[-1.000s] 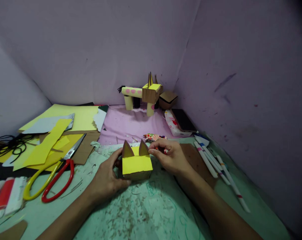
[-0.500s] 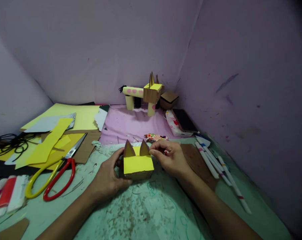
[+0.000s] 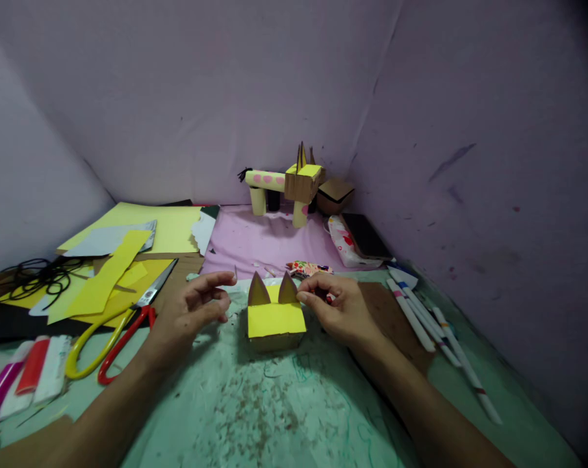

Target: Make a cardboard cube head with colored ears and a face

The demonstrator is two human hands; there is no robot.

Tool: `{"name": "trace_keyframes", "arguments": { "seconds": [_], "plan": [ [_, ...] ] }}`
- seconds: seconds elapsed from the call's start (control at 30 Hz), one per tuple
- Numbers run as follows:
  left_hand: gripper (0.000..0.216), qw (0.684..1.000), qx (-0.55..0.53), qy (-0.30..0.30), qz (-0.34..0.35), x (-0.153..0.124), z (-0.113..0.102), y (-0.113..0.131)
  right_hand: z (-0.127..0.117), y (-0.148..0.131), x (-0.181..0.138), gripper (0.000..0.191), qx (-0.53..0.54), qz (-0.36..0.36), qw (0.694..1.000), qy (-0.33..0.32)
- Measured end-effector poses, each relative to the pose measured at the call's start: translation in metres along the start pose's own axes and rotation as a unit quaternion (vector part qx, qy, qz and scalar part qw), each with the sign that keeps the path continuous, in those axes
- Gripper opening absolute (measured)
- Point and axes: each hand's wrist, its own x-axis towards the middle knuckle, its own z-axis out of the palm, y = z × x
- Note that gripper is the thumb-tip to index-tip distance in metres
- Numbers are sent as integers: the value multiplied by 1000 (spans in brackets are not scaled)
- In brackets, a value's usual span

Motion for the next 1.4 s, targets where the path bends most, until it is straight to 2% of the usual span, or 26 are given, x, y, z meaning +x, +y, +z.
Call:
{"name": "trace_keyframes", "arguments": {
  "seconds": [0.07,0.17,0.33,0.5,1.07,1.27,1.4],
  "plan": [
    [31,999,14,29,19,1,7,5,0,0,0,9,0,2,1000,-2],
    [22,995,68,24,69,1,22,8,0,0,0,9,-5,-5,1000,0],
    [5,979,140,66,136,0,35,5,0,0,0,9,-4,-19,1000,0],
    [9,971,159,88,153,-1,37,7,1,1,-1,8,-6,-20,1000,1],
    [15,949,242,78,187,-4,37,18,1,-3,1,9,-13,-35,999,-3],
    [18,934,266,74,225,-6,37,17,-1,-1,1,8,-21,-43,999,-6],
    [19,944,261,61,192,-10,32,16,-2,-3,0,9,-16,-49,999,-10]
  ]
}}
